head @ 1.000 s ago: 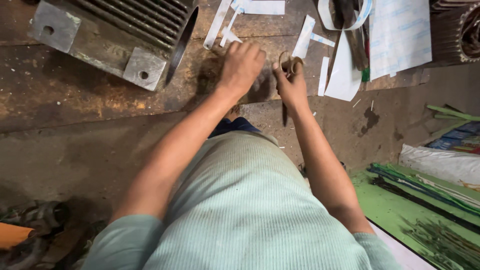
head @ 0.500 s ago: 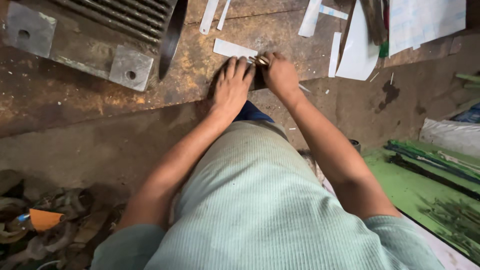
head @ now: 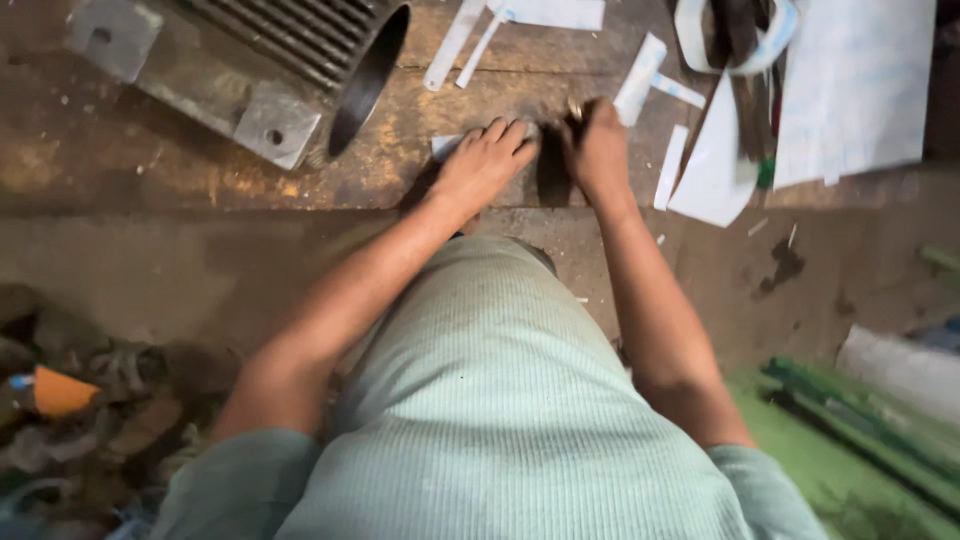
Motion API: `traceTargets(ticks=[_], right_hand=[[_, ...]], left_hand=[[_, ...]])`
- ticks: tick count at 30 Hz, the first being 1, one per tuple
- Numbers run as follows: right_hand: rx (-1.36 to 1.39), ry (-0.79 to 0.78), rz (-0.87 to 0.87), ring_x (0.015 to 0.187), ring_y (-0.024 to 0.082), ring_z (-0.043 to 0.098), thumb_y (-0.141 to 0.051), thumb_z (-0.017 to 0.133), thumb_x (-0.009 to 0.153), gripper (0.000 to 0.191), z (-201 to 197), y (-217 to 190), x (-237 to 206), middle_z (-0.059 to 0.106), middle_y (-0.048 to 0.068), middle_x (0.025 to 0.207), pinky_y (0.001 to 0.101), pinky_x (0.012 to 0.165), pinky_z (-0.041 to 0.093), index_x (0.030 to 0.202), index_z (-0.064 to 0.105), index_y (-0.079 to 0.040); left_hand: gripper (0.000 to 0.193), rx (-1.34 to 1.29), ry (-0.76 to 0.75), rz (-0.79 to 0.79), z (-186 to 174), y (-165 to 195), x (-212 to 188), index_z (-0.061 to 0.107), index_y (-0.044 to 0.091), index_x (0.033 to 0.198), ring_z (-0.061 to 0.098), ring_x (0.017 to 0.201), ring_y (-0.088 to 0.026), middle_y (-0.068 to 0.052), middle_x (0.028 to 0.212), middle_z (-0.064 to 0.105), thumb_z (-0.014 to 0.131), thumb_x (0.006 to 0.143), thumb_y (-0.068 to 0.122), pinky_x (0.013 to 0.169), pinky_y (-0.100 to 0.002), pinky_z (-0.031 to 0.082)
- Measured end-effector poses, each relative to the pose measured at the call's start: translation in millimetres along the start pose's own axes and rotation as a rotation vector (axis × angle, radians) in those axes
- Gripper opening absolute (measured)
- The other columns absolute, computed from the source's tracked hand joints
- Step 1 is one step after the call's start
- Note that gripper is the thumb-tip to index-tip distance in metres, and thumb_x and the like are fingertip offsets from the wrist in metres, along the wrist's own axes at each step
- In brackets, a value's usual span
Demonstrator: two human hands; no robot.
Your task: The person repeatedly cuts small strips of white material with scissors and inserts them into the slots of a metal motor housing. The person handles the motor housing and strips one at a time, placing each strip into a slot.
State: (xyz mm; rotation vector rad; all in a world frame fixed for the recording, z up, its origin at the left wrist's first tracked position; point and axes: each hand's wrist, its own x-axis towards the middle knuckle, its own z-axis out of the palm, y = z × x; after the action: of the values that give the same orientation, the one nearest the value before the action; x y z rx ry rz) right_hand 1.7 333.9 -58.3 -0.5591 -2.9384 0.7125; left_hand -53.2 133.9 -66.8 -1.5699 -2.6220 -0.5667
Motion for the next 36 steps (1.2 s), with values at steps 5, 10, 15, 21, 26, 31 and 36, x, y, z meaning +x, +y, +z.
traceTargets(ticks=[5, 10, 15, 21, 26, 31, 36], right_hand=[[0.109, 0.145, -0.367, 0.118, 0.047, 0.055, -0.020, 0.078, 0.096, 0.055, -26, -47, -28, 0.058, 0.025, 0.133, 0.0528, 0.103, 0.044, 0.139, 0.054, 0.002], [0.178, 0.033, -0.642, 0.111, 0.037, 0.061, -0.019, 0.083, 0.093, 0.049, -13, -100, -37, 0.065, 0.015, 0.125, 0.0466, 0.095, 0.047, 0.135, 0.062, -0.005], [0.318, -0.006, -0.757, 0.109, 0.036, 0.065, -0.017, 0.083, 0.092, 0.044, 13, -120, -29, 0.066, 0.013, 0.122, 0.0437, 0.092, 0.053, 0.131, 0.065, -0.008], [0.527, -0.003, -0.559, 0.103, 0.040, 0.064, -0.012, 0.079, 0.088, 0.044, 50, -144, 5, 0.063, 0.019, 0.113, 0.0443, 0.089, 0.054, 0.127, 0.064, -0.002], [0.551, 0.120, -0.500, 0.101, 0.038, 0.065, -0.013, 0.077, 0.095, 0.030, 98, -164, 38, 0.063, 0.015, 0.110, 0.0427, 0.087, 0.054, 0.122, 0.066, -0.006], [0.504, 0.193, -0.400, 0.095, 0.038, 0.064, -0.013, 0.075, 0.097, 0.020, 128, -170, 41, 0.060, 0.015, 0.106, 0.0422, 0.082, 0.054, 0.113, 0.065, -0.007], [0.529, 0.231, -0.413, 0.093, 0.036, 0.065, -0.012, 0.074, 0.096, 0.020, 129, -172, 38, 0.060, 0.014, 0.104, 0.0413, 0.082, 0.054, 0.113, 0.066, -0.006]], left_hand=[[0.021, -0.487, 0.184, -0.526, -42, -7, -6, 0.064, 0.004, 0.119, 0.063, 0.101, -0.038, -0.018, 0.114, 0.063, 0.061, 0.101, 0.014, 0.084, -0.047, 0.053], [0.023, -0.847, 0.205, -0.881, -65, -16, -43, 0.067, 0.006, 0.117, 0.070, 0.078, -0.022, -0.010, 0.098, 0.071, 0.070, 0.095, 0.014, 0.071, -0.038, 0.055], [0.024, -1.057, 0.346, -0.999, -67, -27, -80, 0.070, 0.006, 0.122, 0.062, 0.071, -0.013, -0.010, 0.094, 0.073, 0.069, 0.101, 0.015, 0.065, -0.028, 0.052], [0.029, -0.888, 0.401, -0.997, -47, -33, -128, 0.064, 0.006, 0.127, 0.070, 0.091, -0.009, -0.005, 0.107, 0.072, 0.067, 0.104, 0.023, 0.079, -0.028, 0.055], [0.026, -0.980, 0.306, -0.935, -31, -33, -174, 0.063, 0.005, 0.125, 0.063, 0.097, -0.014, -0.007, 0.114, 0.070, 0.065, 0.107, 0.024, 0.086, -0.031, 0.052], [0.029, -1.018, 0.141, -1.141, -29, -32, -203, 0.062, 0.008, 0.123, 0.065, 0.076, -0.010, -0.004, 0.101, 0.073, 0.065, 0.101, 0.026, 0.071, -0.028, 0.053], [0.028, -0.980, 0.168, -1.095, -32, -34, -203, 0.065, 0.008, 0.122, 0.067, 0.075, -0.011, -0.005, 0.103, 0.073, 0.066, 0.101, 0.027, 0.071, -0.030, 0.054]])
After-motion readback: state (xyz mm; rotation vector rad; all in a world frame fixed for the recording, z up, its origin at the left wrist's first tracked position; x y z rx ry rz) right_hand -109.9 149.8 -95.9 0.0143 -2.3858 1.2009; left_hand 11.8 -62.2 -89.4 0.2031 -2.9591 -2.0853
